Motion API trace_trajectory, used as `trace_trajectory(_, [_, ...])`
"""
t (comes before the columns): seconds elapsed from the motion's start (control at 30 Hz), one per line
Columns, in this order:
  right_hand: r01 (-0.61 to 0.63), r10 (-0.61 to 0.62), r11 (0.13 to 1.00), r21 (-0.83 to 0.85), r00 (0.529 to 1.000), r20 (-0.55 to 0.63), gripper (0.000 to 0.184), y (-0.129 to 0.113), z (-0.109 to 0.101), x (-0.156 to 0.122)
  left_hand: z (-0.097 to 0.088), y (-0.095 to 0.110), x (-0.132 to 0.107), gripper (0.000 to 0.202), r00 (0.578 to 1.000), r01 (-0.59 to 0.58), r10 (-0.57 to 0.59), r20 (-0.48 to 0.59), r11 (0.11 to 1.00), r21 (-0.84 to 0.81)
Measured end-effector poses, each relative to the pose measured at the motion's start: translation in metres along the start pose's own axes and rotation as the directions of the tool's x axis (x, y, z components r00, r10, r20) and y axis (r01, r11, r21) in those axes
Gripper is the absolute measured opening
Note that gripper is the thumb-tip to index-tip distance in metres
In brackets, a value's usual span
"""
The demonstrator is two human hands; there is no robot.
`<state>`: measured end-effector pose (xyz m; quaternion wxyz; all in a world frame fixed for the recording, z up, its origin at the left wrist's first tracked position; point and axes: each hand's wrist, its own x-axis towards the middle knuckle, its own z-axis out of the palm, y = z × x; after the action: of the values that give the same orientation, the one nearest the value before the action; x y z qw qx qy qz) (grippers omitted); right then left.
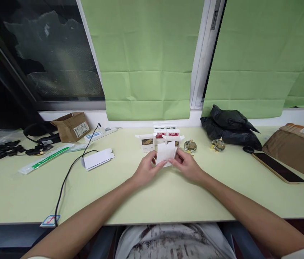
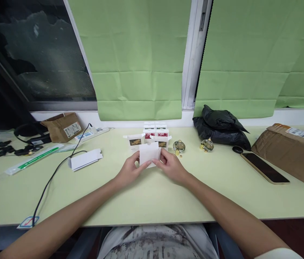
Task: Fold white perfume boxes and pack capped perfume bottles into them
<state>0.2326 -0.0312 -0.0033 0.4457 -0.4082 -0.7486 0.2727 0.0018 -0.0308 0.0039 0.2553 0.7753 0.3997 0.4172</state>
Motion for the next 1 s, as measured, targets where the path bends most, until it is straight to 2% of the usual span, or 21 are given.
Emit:
trace_trajectory(0.2, [0.097,-0.102,0.992,-0.086,0.993,-0.054,0.034,-0.003,-0.002,-0.001,-0.004,-0.011,0.004,0.021,0.988,-0.142,0.15,-0.044,0.979,0.146])
trace_trajectory(0.3, [0.177,-0.187,0.978,-0.112,0.979,-0.086,0.03,-0.007,-0.003,-0.001,-0.006,-0.014,0.006,0.022,0.977,-0.195,0.207,-0.053,0.966,0.171])
trace_trajectory(0.43, [0.242,-0.26,0.956,-0.166,0.96,-0.102,0.025,-0.009,-0.003,-0.002,-0.007,-0.016,0.006,0.022,0.973,-0.207,0.222,-0.064,0.961,0.183])
trace_trajectory(0.8, [0.357,-0.385,0.897,-0.259,0.921,-0.066,0.033,-0.001,-0.003,-0.003,-0.009,-0.019,0.007,0.016,0.969,-0.237,0.245,-0.037,0.959,0.157])
trace_trajectory(1.0, [0.361,-0.391,0.886,-0.293,0.919,-0.049,0.034,0.0,-0.002,-0.003,-0.01,-0.021,0.008,0.015,0.97,-0.236,0.241,-0.041,0.966,0.106])
